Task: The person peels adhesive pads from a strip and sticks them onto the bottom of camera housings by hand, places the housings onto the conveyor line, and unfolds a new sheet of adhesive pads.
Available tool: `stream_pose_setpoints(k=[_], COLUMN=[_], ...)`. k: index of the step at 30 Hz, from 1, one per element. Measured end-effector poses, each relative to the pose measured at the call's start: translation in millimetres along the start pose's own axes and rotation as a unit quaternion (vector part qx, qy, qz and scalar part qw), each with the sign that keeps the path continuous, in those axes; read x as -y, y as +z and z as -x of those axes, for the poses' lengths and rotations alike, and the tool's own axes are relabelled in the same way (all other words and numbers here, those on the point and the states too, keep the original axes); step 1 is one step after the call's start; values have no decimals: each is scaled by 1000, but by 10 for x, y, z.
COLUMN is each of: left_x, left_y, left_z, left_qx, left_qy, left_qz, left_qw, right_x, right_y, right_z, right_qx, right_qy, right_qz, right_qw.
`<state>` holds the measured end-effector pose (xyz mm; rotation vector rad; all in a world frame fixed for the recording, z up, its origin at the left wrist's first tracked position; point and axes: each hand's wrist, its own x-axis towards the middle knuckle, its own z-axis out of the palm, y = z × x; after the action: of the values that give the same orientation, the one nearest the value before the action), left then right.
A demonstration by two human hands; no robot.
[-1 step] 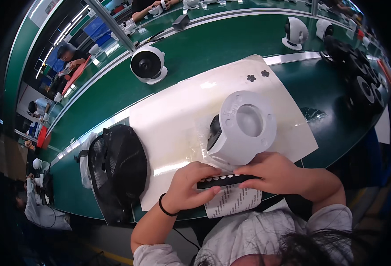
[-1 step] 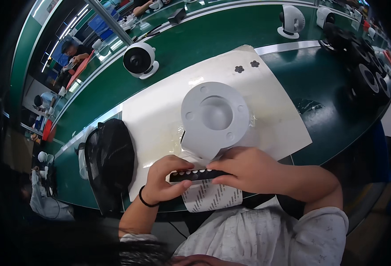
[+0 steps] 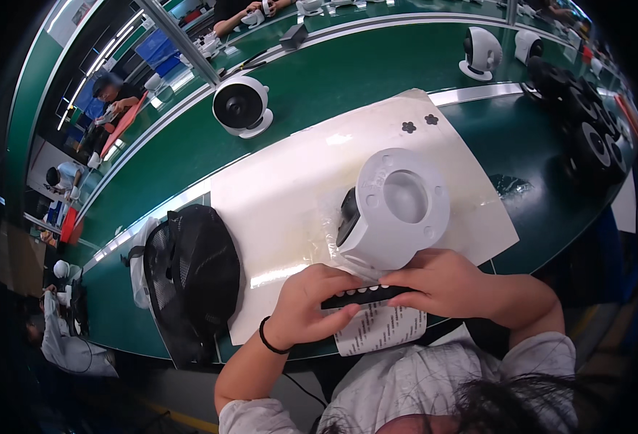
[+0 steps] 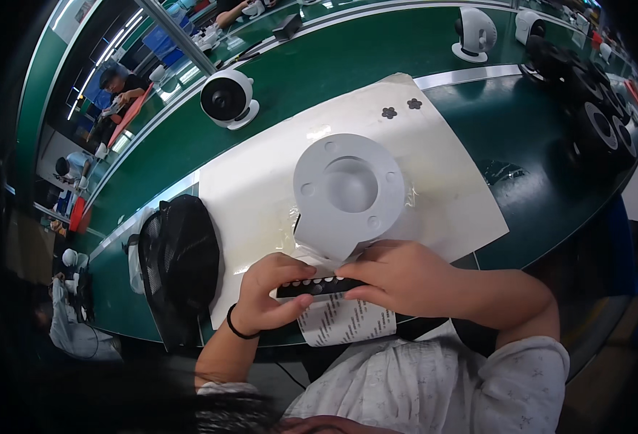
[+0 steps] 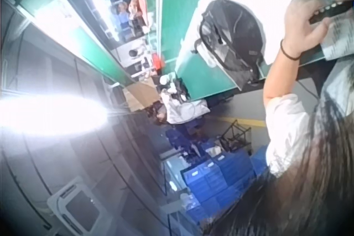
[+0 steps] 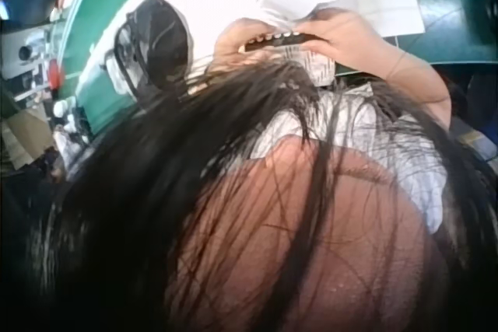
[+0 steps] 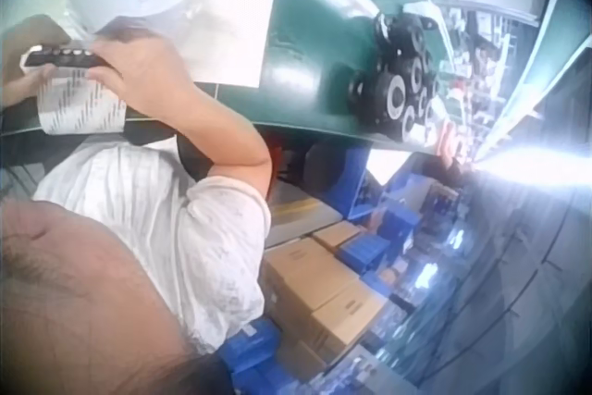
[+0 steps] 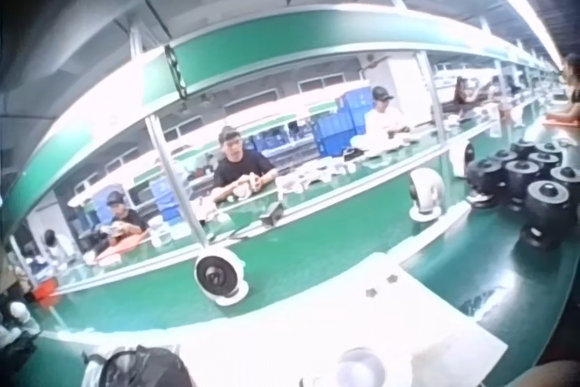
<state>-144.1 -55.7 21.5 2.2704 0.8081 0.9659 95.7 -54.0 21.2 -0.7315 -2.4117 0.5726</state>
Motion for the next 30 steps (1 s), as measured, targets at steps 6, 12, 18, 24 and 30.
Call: stream_pose_setpoints(k=[6, 12, 18, 24, 30], left_x=[-12, 25, -30, -26, 20], left_y=[112, 126, 128, 177, 130], left_z=[1, 22, 8, 21, 60], left_qx=[46, 27, 23, -17, -37], left_qy=[-7, 6, 20, 57, 39], left_qz=[-65, -65, -102, -88, -94], left_qw=[997, 997, 994, 994, 994], right_x=[-11, 20, 25, 70, 22], right_y=[148, 62, 38, 4, -124], right_z=[48, 12, 16, 7, 44], right_qx=[-24, -7, -17, -22, 5], right_qy=[-62, 20, 11, 30, 148], right_qz=[63, -16, -58, -103, -206], right_qw=[996, 1000, 998, 994, 967])
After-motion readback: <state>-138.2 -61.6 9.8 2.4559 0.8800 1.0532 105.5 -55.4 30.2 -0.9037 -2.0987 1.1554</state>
